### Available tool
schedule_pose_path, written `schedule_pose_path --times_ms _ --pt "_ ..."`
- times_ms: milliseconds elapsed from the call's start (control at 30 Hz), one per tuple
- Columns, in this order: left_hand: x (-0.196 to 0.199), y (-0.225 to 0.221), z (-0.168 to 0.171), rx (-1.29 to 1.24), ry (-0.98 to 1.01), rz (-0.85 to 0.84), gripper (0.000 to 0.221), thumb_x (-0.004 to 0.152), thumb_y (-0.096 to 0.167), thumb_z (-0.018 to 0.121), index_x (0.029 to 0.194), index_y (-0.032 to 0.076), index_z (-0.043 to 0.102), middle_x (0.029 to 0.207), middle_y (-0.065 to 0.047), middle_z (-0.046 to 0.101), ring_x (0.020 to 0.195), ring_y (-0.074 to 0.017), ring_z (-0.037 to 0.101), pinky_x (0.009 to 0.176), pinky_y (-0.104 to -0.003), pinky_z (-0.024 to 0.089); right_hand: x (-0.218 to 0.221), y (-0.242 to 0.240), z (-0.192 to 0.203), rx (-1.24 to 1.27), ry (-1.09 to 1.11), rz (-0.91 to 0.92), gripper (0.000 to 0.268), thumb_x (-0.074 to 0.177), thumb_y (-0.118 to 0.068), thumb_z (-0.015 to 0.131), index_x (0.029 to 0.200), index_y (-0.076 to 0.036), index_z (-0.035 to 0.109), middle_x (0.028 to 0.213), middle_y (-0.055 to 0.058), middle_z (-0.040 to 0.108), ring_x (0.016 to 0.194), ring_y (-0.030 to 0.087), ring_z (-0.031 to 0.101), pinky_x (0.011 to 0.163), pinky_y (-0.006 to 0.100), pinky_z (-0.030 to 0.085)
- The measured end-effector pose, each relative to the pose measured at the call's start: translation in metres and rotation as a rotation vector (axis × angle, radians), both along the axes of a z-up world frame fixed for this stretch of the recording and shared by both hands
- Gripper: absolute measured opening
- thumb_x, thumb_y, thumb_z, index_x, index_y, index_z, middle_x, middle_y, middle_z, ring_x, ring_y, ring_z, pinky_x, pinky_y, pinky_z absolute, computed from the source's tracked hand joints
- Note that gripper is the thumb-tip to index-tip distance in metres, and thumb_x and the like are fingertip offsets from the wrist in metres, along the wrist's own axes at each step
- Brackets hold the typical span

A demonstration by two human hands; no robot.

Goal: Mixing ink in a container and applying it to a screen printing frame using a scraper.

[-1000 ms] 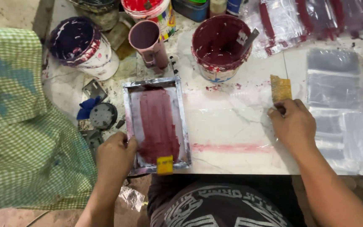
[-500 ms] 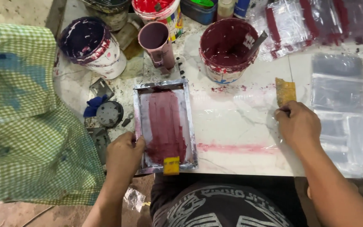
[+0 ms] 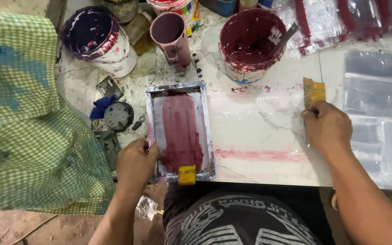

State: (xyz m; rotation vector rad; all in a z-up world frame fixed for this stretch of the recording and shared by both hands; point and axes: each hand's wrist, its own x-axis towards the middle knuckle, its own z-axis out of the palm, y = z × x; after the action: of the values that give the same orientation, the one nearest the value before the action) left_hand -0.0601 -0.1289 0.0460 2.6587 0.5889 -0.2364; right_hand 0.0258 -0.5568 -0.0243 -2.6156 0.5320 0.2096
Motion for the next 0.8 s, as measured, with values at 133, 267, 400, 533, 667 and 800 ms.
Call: schedule_pose_path --times_ms 133,267,400,533,667,800 --pt "-0.002 0.018 -0.021 0.050 -0.166 -0.057 0.042 0.092 0.030 0.063 0.062 0.005 0.048 0.059 -0.012 0.056 0.057 -0.0281 0.047 0.061 -0.048 0.035 0.002 -0.004 -0.005 -0.004 -0.017 0.006 0.027 0.097 -0.028 0.050 0.101 -0.012 0.071 0.096 0.015 0.075 0.091 0.042 0.064 0.074 0.049 0.048" --pt "0.003 0.028 -0.028 0.103 -0.248 -0.137 0.033 0.092 0.029 0.059 0.069 0.005 0.059 0.066 -0.014 0.064 0.061 -0.0329 0.056 0.062 -0.050 0.041 0.001 -0.012 -0.015 -0.052 -0.032 0.020 0.028 0.097 -0.033 0.054 0.107 -0.015 0.073 0.099 0.019 0.076 0.095 0.045 0.066 0.075 0.051 0.049" --pt "0.008 0.060 -0.032 0.278 -0.317 -0.132 0.030 0.091 0.030 0.052 0.086 0.007 0.070 0.090 -0.017 0.071 0.082 -0.0432 0.065 0.070 -0.057 0.047 0.005 -0.018 -0.028 -0.162 -0.037 0.089 0.035 0.098 -0.038 0.055 0.113 -0.014 0.076 0.107 0.026 0.077 0.098 0.054 0.069 0.078 0.053 0.052" --pt "0.024 0.085 -0.017 0.315 -0.169 0.002 0.029 0.096 0.031 0.059 0.088 0.006 0.071 0.086 -0.017 0.071 0.073 -0.0441 0.065 0.065 -0.058 0.048 -0.002 -0.013 -0.020 -0.145 -0.117 0.141 0.040 0.104 -0.038 0.053 0.119 -0.012 0.078 0.107 0.025 0.078 0.101 0.053 0.068 0.084 0.053 0.050" --pt "0.040 0.110 -0.024 0.412 -0.137 -0.033 0.031 0.098 0.030 0.057 0.096 0.004 0.073 0.091 -0.018 0.072 0.079 -0.0409 0.069 0.066 -0.055 0.052 -0.003 -0.009 -0.015 -0.046 -0.132 0.102 0.031 0.103 -0.029 0.057 0.113 -0.008 0.077 0.106 0.023 0.078 0.103 0.048 0.068 0.087 0.051 0.049" --pt "0.052 0.136 -0.042 0.502 -0.231 -0.114 0.029 0.097 0.026 0.057 0.091 0.001 0.070 0.088 -0.022 0.071 0.074 -0.0482 0.068 0.063 -0.061 0.051 0.004 -0.017 -0.026 -0.127 -0.041 0.078 0.034 0.102 -0.036 0.055 0.112 -0.013 0.077 0.103 0.025 0.079 0.099 0.053 0.069 0.084 0.051 0.049"
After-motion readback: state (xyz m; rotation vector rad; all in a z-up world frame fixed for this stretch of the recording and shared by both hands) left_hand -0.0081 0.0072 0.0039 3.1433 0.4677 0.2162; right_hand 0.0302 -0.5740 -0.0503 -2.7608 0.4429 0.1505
